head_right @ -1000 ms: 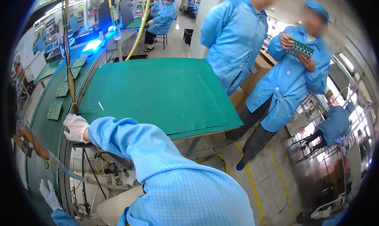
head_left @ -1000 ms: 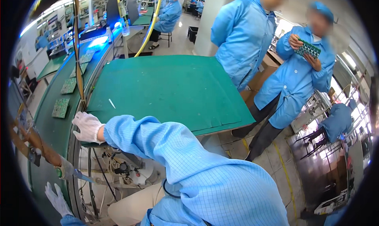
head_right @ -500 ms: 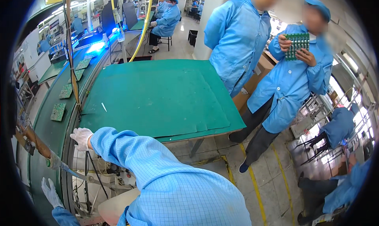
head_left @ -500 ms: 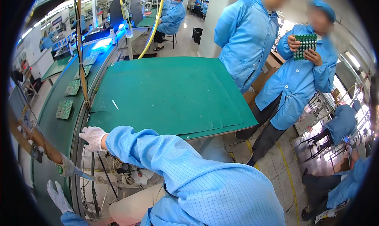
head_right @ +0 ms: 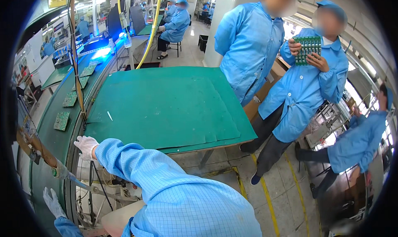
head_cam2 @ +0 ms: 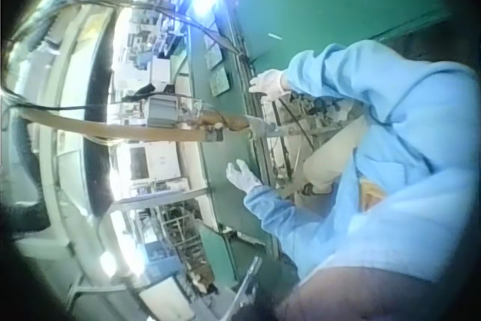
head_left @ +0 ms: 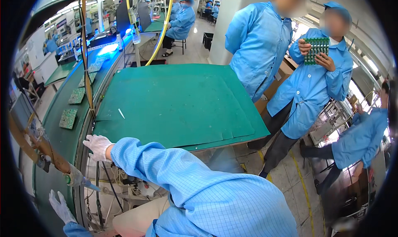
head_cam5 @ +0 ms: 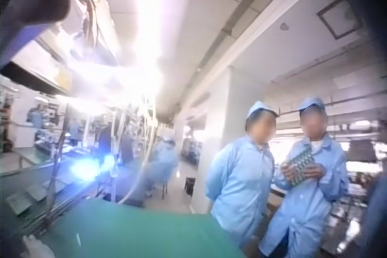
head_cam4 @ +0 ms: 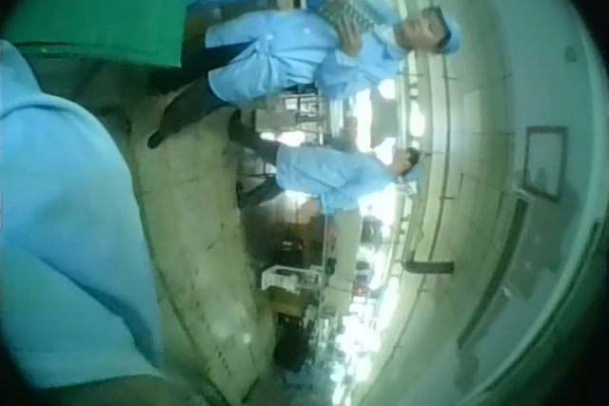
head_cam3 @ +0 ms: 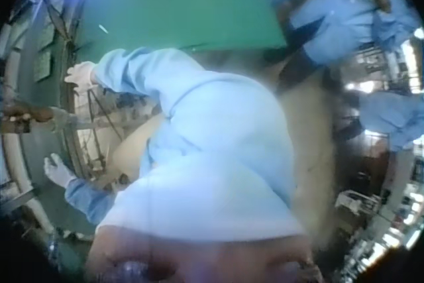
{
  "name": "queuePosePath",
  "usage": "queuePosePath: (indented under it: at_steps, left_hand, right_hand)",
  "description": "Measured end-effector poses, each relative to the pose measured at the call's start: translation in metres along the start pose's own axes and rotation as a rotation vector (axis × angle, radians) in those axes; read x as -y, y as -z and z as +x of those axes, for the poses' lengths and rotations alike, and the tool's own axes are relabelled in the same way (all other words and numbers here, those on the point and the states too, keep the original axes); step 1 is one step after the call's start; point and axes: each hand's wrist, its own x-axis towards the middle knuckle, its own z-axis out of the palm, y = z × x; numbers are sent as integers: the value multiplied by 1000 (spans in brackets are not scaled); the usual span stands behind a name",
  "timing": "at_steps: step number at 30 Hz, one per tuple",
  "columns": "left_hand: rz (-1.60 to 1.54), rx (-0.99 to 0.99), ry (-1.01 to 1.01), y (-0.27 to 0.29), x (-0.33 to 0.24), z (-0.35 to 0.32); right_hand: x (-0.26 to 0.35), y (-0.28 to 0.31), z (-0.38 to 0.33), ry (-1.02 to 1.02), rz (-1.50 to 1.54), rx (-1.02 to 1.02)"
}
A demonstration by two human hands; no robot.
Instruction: Assembling and inspecting electronic circuit boards on a factory production line using a powered tool.
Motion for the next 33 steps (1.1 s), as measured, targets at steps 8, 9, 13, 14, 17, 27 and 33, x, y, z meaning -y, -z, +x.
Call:
queuePosePath:
  at_steps: [8, 9, 13, 14, 17, 27, 33]
  left_hand:
    - [133, -6, -40, -5, 2, 3]
    - [140, -16, -53, -3, 3, 4]
    - [129, -34, -53, 0, 4, 1]
    - [128, -40, -50, 0, 5, 0]
    - [128, -45, -51, -1, 7, 1]
    - [126, -1, -20, 6, 0, -1]
    - [126, 7, -39, 6, -4, 3]
  right_hand:
    - [-9, -8, 3, -22, -18, -103]
    - [-9, -8, 3, -17, -18, -105]
    - [-9, -14, 3, -2, -23, -142]
    - [-8, -14, 4, -9, -20, -146]
    - [-9, -15, 6, -11, -28, -139]
    - [-4, -5, 5, -18, 25, -75]
    - [-8, -7, 11, -23, 36, -53]
